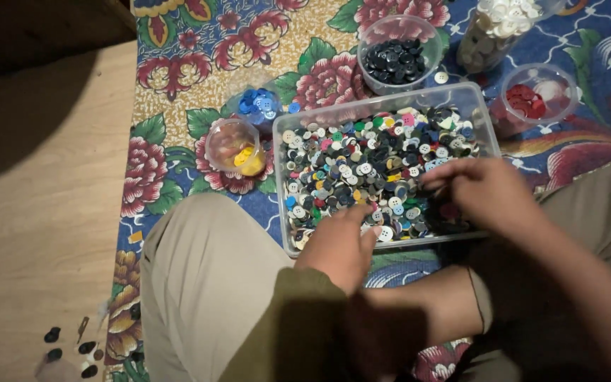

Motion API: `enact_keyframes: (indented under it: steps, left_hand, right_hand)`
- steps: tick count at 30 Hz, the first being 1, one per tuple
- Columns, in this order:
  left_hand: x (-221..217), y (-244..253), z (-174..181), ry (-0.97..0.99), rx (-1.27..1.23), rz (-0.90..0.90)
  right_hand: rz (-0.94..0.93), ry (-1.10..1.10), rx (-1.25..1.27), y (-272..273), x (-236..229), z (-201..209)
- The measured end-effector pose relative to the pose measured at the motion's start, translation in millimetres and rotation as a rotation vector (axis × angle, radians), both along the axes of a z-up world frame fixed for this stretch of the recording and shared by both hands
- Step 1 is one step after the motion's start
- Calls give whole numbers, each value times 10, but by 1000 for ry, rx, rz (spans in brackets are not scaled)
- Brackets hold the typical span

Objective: Sorting various colored and sized buttons from a large central container into smaller separate containers based on color or type.

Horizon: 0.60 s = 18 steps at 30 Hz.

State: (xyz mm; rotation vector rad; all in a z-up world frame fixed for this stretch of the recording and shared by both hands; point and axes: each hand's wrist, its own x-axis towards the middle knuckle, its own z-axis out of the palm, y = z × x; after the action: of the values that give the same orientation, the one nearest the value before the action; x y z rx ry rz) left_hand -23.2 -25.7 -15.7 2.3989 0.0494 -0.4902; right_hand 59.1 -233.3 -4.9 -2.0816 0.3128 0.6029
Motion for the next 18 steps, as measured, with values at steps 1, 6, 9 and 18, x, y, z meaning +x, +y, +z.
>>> enact_keyframes:
  steps: [1,6,9,18]
  left_hand:
    - [-19,-23,-21,-2,1,-1]
    - [-112,-9,-63,144,88,-192]
    - [-150,26,-58,142,64,-202]
    - [-158,60,-100,138,56,-194]
  right_hand:
    - [-1,-2,1,9,-15,-69]
    - [254,37,33,184,-180,-247]
    - [185,-76,13,196,-109,-392]
    - [113,-192,-218,98,-17,-421]
